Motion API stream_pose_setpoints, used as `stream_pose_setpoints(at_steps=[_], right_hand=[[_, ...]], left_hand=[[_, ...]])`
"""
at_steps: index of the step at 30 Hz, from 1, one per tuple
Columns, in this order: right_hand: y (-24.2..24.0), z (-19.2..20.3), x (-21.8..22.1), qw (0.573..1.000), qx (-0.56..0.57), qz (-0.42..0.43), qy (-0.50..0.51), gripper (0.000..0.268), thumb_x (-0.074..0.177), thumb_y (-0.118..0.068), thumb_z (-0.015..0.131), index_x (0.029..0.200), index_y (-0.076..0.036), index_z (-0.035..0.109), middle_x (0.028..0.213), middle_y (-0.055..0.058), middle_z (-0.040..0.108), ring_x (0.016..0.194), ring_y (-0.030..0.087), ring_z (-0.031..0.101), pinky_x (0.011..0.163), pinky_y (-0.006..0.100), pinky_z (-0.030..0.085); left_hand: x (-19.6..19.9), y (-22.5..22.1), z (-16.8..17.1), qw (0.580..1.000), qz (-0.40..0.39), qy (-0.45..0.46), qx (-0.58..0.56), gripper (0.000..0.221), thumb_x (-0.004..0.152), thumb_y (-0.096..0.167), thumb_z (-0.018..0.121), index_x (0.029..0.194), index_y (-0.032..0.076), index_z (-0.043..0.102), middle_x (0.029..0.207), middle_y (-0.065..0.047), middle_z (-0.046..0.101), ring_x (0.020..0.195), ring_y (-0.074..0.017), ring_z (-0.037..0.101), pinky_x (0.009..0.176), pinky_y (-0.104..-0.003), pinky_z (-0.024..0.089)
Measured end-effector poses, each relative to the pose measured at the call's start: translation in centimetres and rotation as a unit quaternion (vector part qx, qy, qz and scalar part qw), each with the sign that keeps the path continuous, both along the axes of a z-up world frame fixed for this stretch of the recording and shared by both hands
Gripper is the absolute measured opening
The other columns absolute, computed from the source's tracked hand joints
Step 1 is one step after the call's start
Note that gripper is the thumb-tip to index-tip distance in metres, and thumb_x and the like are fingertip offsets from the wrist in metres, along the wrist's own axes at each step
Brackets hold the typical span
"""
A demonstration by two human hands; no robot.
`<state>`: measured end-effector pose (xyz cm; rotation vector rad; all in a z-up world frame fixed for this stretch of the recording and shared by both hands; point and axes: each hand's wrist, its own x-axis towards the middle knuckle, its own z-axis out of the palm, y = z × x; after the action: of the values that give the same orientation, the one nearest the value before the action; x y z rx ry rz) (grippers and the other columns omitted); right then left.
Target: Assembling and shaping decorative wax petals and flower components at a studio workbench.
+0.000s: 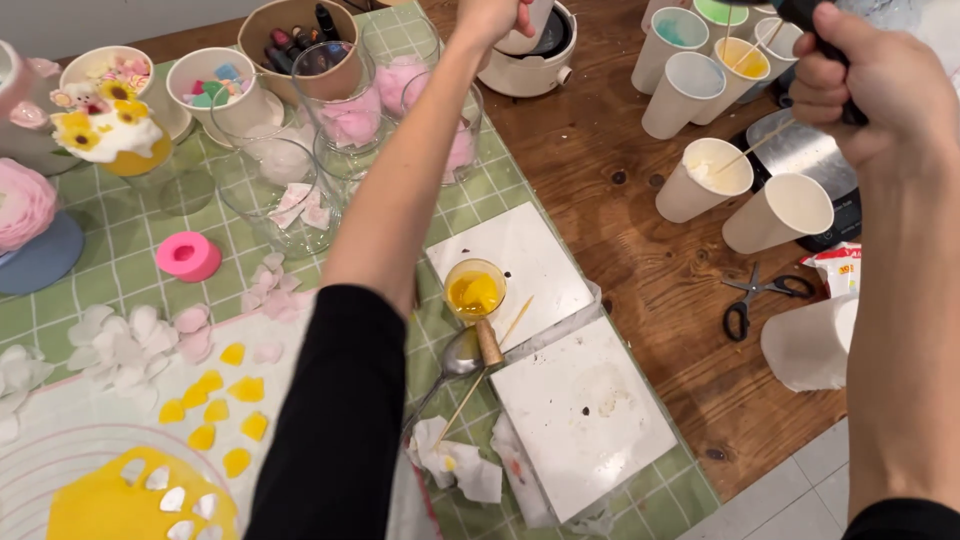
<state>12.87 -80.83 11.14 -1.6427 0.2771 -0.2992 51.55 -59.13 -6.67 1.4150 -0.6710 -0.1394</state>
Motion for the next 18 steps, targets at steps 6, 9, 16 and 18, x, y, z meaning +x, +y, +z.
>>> stream_pose_setpoints(at_steps=[6,9,16,18], right_hand=[[1.7,-0.3,-1.9,0.999,0.033,0.037,0.019,0.027,0.120,-0.026,0.050,0.100,-0.007,0.051,0.062,-0.007,0.035,0.051,0.005,0.025,0.049,0.024,0.022],[2.9,-0.7,-2.7,0.998,0.004,0.013,0.054,0.028,0.119,-0.027,0.049,0.099,-0.008,0.052,0.060,-0.007,0.034,0.050,0.006,0.024,0.047,0.025,0.020],[3.6,-1.2,-5.0,0.994,-0.054,-0.004,0.097,0.028,0.114,-0.026,0.048,0.098,-0.004,0.053,0.055,-0.004,0.033,0.047,0.008,0.026,0.044,0.027,0.021],[3.8,-1.6,-6.0,0.993,-0.058,-0.003,0.103,0.028,0.115,-0.025,0.046,0.099,-0.003,0.054,0.055,-0.004,0.032,0.047,0.008,0.025,0.044,0.027,0.021]], left_hand=[[-0.7,-2.6,0.1,0.994,0.046,0.098,-0.013,0.026,0.094,0.014,0.050,0.073,0.005,0.061,0.054,-0.004,0.061,0.048,-0.0158,0.064,0.074,-0.041,0.056],[0.6,-4.5,-1.9,0.996,0.046,0.077,-0.017,0.021,0.091,0.015,0.054,0.074,0.005,0.063,0.053,-0.004,0.064,0.049,-0.0167,0.067,0.093,-0.035,0.054],[0.1,-5.6,-2.1,0.996,0.083,0.029,0.004,0.034,0.089,0.017,0.054,0.059,0.003,0.065,0.056,-0.006,0.070,0.058,-0.0176,0.073,0.089,-0.039,0.050],[1.8,-6.2,-3.5,0.993,0.108,0.054,-0.006,0.032,0.085,0.020,0.055,0.060,0.005,0.068,0.057,-0.006,0.072,0.060,-0.0180,0.073,0.075,-0.043,0.061]])
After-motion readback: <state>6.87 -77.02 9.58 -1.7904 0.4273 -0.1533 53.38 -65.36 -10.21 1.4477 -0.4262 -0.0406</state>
